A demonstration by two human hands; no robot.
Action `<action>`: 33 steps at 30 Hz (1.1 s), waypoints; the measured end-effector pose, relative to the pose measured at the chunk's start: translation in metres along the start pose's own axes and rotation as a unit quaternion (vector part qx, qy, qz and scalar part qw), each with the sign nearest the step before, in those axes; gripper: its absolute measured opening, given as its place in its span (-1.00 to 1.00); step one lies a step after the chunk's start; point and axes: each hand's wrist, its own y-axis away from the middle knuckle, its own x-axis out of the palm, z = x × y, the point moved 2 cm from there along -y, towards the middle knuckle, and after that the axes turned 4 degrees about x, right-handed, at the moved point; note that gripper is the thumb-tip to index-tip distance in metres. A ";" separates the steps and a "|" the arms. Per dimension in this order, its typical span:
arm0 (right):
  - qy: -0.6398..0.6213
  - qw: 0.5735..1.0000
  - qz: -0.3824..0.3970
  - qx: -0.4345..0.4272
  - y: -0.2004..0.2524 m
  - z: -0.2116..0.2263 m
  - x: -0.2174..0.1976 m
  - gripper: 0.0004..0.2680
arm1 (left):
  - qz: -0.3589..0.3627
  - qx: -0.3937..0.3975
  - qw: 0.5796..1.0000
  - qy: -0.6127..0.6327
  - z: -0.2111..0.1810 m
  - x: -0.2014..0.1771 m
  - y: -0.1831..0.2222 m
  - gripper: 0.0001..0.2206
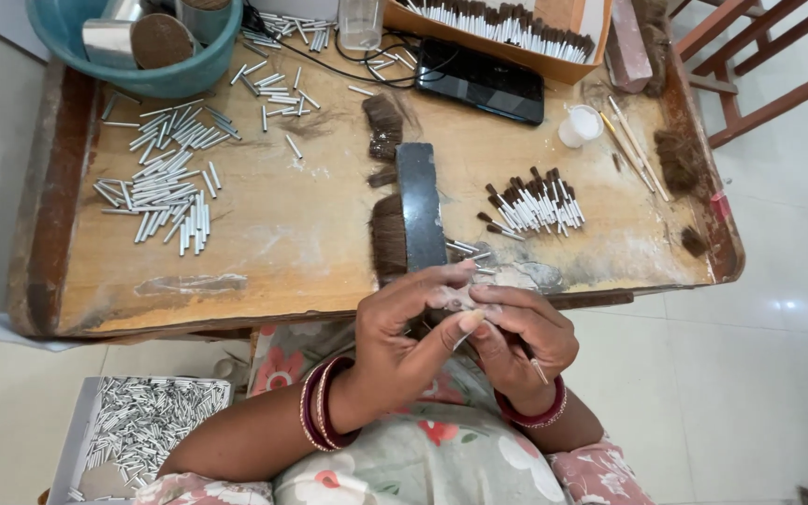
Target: The person assembles small brushes by inserting brown bristles into silver metal ferrules.
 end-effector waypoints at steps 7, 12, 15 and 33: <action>-0.012 1.000 0.014 0.008 0.003 -0.001 -0.003 -0.86 | -0.012 -0.065 0.995 0.070 0.001 0.000 0.010 -0.87; -0.042 0.999 0.022 -0.019 0.005 0.001 -0.003 -0.84 | -0.017 -0.116 0.988 0.101 0.003 -0.001 0.014 -0.83; -0.042 0.999 0.015 -0.021 0.009 -0.001 -0.005 -0.86 | -0.030 -0.142 0.965 0.219 0.010 0.004 0.022 -0.85; 0.315 0.946 0.031 0.073 -0.069 -0.028 -0.032 -0.92 | -0.084 -0.035 0.994 -0.063 0.031 -0.024 -0.016 -0.64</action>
